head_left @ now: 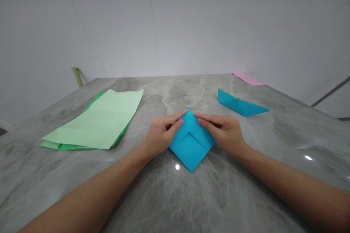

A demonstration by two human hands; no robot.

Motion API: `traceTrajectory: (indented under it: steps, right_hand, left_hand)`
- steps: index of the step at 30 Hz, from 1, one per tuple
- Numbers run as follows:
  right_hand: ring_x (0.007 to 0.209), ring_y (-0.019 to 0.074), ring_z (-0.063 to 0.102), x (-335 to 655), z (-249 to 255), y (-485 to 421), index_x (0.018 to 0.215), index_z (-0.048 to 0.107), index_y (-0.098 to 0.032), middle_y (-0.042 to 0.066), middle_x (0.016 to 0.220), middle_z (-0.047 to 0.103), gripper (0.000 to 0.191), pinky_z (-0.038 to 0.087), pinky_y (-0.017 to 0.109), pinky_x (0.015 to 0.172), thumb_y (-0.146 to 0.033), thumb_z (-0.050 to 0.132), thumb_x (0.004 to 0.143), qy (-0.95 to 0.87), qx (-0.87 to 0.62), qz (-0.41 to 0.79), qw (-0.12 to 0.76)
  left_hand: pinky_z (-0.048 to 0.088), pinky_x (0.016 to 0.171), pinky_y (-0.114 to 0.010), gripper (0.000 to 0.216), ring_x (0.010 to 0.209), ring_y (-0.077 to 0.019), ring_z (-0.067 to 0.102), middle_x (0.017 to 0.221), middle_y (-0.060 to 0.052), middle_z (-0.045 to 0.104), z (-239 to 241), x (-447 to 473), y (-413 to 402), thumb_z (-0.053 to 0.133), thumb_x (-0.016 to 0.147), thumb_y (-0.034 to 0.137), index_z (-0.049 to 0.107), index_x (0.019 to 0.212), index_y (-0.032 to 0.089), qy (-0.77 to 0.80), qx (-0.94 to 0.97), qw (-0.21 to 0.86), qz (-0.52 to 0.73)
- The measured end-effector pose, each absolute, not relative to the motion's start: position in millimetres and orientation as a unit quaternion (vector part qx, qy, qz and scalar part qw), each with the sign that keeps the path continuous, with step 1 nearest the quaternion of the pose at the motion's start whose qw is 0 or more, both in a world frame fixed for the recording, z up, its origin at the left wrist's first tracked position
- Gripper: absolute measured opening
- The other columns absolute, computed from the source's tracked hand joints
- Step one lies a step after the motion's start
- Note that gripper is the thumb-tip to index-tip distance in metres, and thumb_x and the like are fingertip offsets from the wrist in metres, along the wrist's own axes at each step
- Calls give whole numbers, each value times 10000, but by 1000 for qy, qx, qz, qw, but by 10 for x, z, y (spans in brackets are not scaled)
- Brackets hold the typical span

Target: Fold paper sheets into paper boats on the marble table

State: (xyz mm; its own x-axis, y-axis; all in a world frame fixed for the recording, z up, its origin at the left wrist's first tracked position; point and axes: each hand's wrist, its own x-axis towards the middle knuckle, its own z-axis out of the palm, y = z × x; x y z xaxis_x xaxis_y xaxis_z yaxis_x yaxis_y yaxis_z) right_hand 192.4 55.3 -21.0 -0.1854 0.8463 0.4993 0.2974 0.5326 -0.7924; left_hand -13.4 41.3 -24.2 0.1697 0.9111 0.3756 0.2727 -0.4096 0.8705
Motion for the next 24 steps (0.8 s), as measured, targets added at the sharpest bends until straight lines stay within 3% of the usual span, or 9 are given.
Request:
traceTrajectory:
  steps: [24]
  right_hand:
    - [824, 220, 755, 1914, -199, 547, 967, 783, -300, -8, 955, 769, 178, 622, 316, 712, -244, 685, 829, -727, -392, 260, 500]
  left_hand:
    - [556, 880, -277, 289, 993, -192, 708, 1117, -35, 738, -228, -129, 416, 600, 888, 249, 721, 1143, 185, 387, 720, 298, 493]
